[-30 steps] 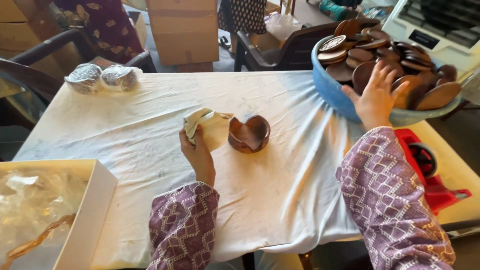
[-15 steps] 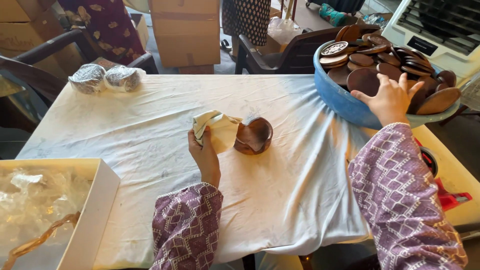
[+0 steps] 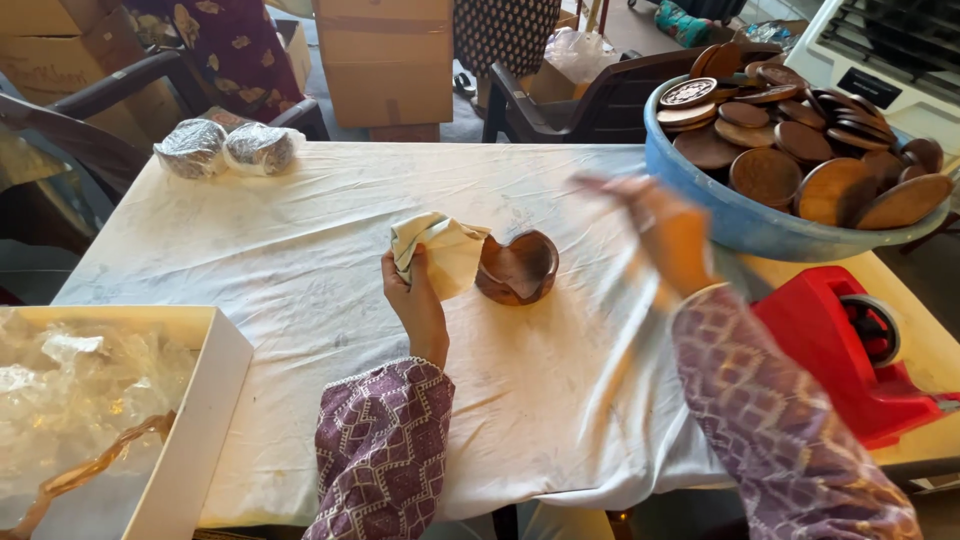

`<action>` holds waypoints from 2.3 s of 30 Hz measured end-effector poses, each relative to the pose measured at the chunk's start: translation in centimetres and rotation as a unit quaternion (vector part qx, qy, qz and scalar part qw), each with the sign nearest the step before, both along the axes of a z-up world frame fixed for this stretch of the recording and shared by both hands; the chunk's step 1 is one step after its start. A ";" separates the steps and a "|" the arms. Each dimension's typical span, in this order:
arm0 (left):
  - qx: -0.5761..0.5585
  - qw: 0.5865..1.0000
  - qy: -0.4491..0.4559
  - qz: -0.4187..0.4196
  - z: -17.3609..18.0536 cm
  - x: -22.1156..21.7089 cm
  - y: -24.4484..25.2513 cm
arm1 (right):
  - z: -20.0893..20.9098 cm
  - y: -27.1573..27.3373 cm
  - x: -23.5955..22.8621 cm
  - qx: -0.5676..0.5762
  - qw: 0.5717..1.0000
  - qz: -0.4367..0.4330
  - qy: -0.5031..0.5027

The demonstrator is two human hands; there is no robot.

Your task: Cleaning and inspecting round wooden coasters before packing.

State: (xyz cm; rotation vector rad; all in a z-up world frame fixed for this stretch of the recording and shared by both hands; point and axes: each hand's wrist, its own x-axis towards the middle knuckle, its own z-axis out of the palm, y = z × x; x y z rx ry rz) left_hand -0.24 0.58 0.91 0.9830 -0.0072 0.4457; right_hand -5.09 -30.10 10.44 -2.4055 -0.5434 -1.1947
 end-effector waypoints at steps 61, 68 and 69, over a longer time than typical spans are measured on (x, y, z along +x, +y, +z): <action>-0.019 0.997 0.059 -0.036 -2.7 1.8 -0.2 | 2.7 -25.6 -2.4 -0.171 0.902 -0.393 -0.040; -0.018 0.998 0.047 -0.032 -3.5 2.0 0.0 | 4.6 -28.3 -4.7 -0.165 0.932 -0.290 0.139; -0.020 0.998 0.046 -0.034 -3.4 1.8 -0.2 | 4.9 -27.9 -4.3 -0.166 0.931 -0.293 0.138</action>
